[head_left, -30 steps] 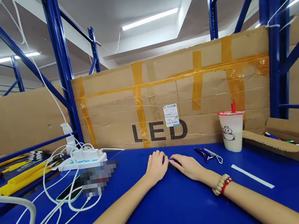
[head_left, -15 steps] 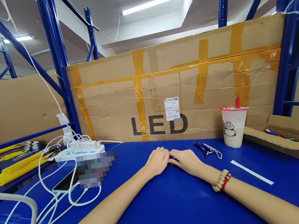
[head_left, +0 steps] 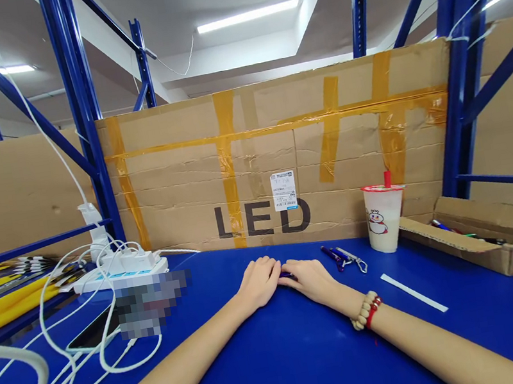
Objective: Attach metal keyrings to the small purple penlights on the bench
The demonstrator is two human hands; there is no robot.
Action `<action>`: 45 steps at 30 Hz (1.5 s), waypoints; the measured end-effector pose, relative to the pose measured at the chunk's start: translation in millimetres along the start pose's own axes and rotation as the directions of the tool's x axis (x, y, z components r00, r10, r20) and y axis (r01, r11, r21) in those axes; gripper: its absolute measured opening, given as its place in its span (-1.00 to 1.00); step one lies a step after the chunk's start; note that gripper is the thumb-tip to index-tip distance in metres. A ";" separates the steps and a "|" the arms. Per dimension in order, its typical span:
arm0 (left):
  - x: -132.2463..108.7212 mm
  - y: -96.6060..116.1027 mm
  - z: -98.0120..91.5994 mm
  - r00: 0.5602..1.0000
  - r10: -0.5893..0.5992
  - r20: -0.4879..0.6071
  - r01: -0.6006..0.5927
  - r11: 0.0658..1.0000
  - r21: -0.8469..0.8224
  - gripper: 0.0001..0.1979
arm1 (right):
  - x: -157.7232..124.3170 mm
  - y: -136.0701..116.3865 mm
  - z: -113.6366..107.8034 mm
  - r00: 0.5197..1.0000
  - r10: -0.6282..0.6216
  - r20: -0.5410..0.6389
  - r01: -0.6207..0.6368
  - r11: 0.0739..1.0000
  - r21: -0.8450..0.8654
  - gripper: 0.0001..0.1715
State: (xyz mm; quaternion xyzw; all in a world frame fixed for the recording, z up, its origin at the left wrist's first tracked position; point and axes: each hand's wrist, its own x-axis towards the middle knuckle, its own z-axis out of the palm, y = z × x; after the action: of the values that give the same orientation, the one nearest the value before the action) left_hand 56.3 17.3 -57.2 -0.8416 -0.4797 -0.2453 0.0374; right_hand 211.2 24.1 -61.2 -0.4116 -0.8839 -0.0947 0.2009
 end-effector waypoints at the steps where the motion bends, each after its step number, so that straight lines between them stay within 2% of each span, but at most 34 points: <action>1: 0.4 -1.2 1.0 1.000 -0.011 -0.014 0.010 0.999 -0.043 -0.60 | -0.2 -0.1 -0.5 1.000 -0.006 -0.002 0.006 1.000 -0.002 -0.50; 4: 4.4 -9.5 6.2 0.994 -0.094 -0.056 0.073 0.952 -0.299 -0.61 | -0.7 -0.4 -1.7 1.000 -0.019 0.005 0.019 1.000 -0.010 -0.50; 5: 6.5 -13.5 8.3 0.986 -0.159 -0.050 0.121 0.889 -0.441 -0.59 | -0.7 -0.5 -1.9 1.000 -0.016 0.013 0.016 1.000 -0.009 -0.50; 7: 11.0 -22.1 12.3 0.951 -0.308 0.010 0.227 0.680 -0.697 -0.56 | -0.5 -0.2 -1.8 1.000 -0.010 0.021 0.010 1.000 0.004 -0.50; 10: 15.6 -31.6 15.8 0.906 -0.419 0.059 0.264 0.451 -0.852 -0.60 | -0.4 1.1 -0.1 1.000 -0.007 -0.011 0.008 1.000 0.027 -0.53; 13: 16.2 -33.1 16.1 0.891 -0.451 0.052 0.238 0.366 -0.900 -0.64 | -0.7 2.8 2.0 0.998 0.013 -0.060 -0.011 0.999 0.047 -0.56; 17: 14.3 -27.7 15.0 0.890 -0.449 0.077 0.245 0.328 -0.913 -0.63 | -1.4 3.9 3.2 0.995 0.031 -0.091 -0.023 0.996 0.092 -0.57; 26: 14.0 -26.0 16.3 0.899 -0.430 0.080 0.253 0.361 -0.898 -0.60 | -1.4 3.3 3.2 0.994 0.075 -0.077 -0.064 0.989 0.137 -0.57; 34: 13.5 -23.4 13.8 0.898 -0.427 0.104 0.248 0.297 -0.922 -0.63 | 0.6 7.9 10.2 0.981 0.151 -0.125 -0.093 0.921 0.379 -0.66; 45: 15.2 -22.5 9.3 0.858 -0.492 0.149 0.277 0.197 -0.941 -0.65 | -1.3 3.4 5.9 0.984 0.166 -0.071 -0.134 0.935 0.327 -0.62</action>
State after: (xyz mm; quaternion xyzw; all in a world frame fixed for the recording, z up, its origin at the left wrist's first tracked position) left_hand 47.6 44.2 -62.4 -0.5253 -0.4329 -0.5549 -0.4783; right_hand 213.0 27.4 -67.2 -0.4344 -0.8426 0.0461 0.3150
